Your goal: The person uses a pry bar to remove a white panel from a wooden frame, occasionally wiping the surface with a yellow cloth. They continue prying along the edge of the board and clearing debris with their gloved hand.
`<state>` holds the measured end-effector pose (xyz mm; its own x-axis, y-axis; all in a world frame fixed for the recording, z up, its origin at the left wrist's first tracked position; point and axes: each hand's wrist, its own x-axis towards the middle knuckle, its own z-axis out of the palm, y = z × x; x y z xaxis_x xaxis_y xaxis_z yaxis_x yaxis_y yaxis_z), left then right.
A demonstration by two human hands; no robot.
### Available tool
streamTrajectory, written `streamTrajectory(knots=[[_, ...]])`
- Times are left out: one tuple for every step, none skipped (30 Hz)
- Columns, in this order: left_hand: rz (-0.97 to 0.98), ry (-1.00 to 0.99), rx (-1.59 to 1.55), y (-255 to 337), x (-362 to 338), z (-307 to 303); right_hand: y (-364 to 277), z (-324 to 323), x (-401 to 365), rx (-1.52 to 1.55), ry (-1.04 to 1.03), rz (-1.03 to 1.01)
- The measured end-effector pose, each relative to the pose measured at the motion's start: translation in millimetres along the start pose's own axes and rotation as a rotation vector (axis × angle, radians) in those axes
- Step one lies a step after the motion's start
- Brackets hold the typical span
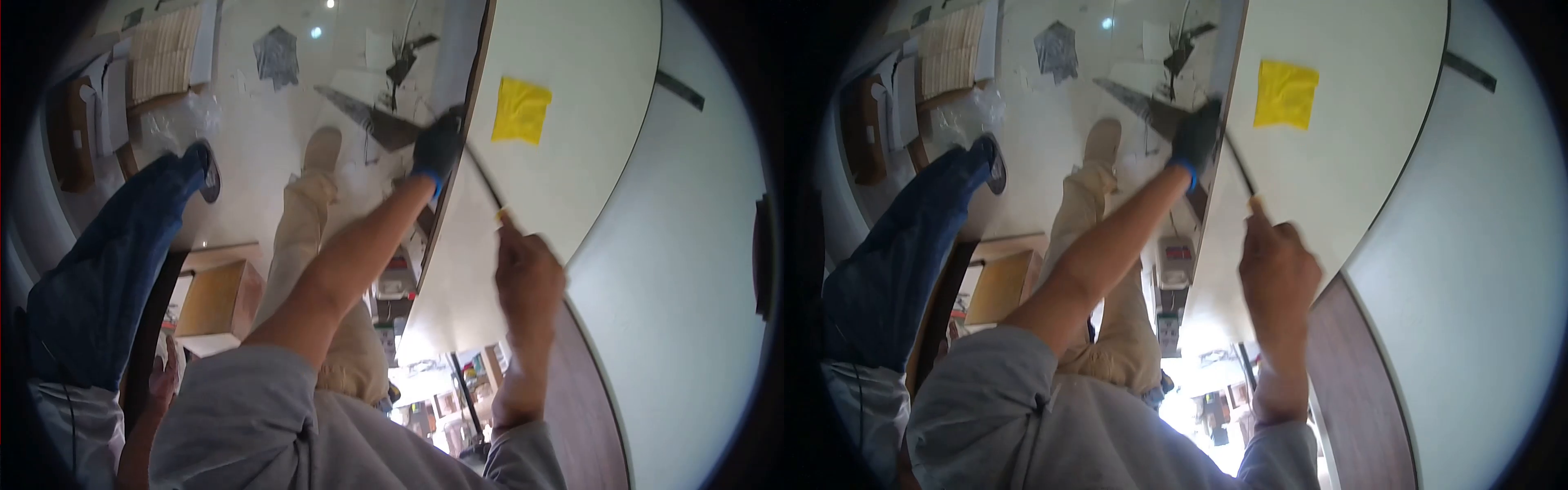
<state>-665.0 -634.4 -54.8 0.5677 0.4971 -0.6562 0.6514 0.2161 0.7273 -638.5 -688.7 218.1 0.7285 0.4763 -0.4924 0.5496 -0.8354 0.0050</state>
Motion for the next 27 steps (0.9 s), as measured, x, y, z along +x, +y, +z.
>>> streamTrajectory(knots=[[-0.056, -0.045, -0.192, 25, 2, -10, 1, -11, -5, 0.053, 0.056, 0.042], [0.096, 0.032, -0.326, 33, -2, -11, 7, -7, -14, 0.099, 0.056, 0.049], [0.05, 0.019, -0.248, 13, -17, -8, 12, 15, -28, 0.024, 0.029, -0.011], [0.006, 0.009, -0.169, -25, -40, -1, 19, 47, -44, -0.05, 0.003, -0.073], [-0.035, -0.001, -0.088, -57, -57, 6, 19, 72, -59, -0.067, -0.074, -0.079], [-0.043, -0.035, 0.005, -79, -72, 13, 17, 82, -73, -0.038, -0.197, -0.037], [-0.063, -0.069, 0.102, -100, -89, 18, 19, 78, -83, -0.036, -0.195, -0.039], [-0.079, -0.078, 0.111, -107, -95, 21, 20, 73, -91, -0.031, -0.197, -0.044], [-0.095, -0.088, 0.12, -113, -100, 24, 19, 62, -96, -0.028, -0.148, -0.04], [0.209, -0.134, 0.295, -83, -97, 14, 18, 46, -102, -0.028, -0.112, -0.032], [0.106, -0.089, 0.079, -39, -99, -3, 18, 33, -107, 0.046, -0.037, -0.007], [0.13, -0.016, 0.046, -52, -112, 7, 19, 27, -115, 0.042, -0.03, 0.041], [0.18, 0.072, 0.007, -66, -117, 18, 24, 45, -128, 0.035, -0.03, 0.024], [0.225, 0.156, -0.033, -84, -126, 27, 29, 71, -144, 0.028, -0.035, 0.01], [0.096, 0.086, 0.235, -123, -147, 34, 33, 96, -160, 0.026, -0.136, -0.008], [0.049, 0.013, 0.153, -145, -171, 34, 33, 112, -173, -0.005, -0.219, 0.012], [0.006, -0.053, 0.074, -159, -189, 32, 33, 108, -177, -0.017, -0.248, 0.032], [0.024, -0.087, 0.216, -154, -186, 30, 31, 103, -177, -0.025, -0.266, 0.051], [0.047, -0.118, 0.358, -154, -183, 29, 28, 94, -174, -0.033, -0.204, 0.016], [-0.04, -0.136, 0.205, -119, -182, 18, 24, 77, -177, -0.042, -0.173, -0.01], [-0.129, -0.142, 0.048, -81, -181, 6, 23, 65, -179, -0.014, -0.111, 0.024], [-0.218, -0.134, -0.102, -44, -180, -6, 24, 56, -182, 0.06, -0.05, 0.025], [-0.032, -0.072, 0.041, -79, -179, 4, 30, 74, -189, 0.081, -0.052, 0.02], [0.141, 0.018, 0.199, -114, -178, 15, 38, 100, -199, 0.099, -0.047, 0.014], [0.31, 0.089, 0.345, -154, -187, 26, 39, 127, -210, 0.054, -0.13, -0.009], [0.279, -0.051, 0.467, -184, -201, 23, 41, 152, -222, 0.033, -0.207, -0.026], [0.248, -0.185, 0.592, -211, -209, 11, 44, 162, -236, 0.052, -0.248, -0.007]])
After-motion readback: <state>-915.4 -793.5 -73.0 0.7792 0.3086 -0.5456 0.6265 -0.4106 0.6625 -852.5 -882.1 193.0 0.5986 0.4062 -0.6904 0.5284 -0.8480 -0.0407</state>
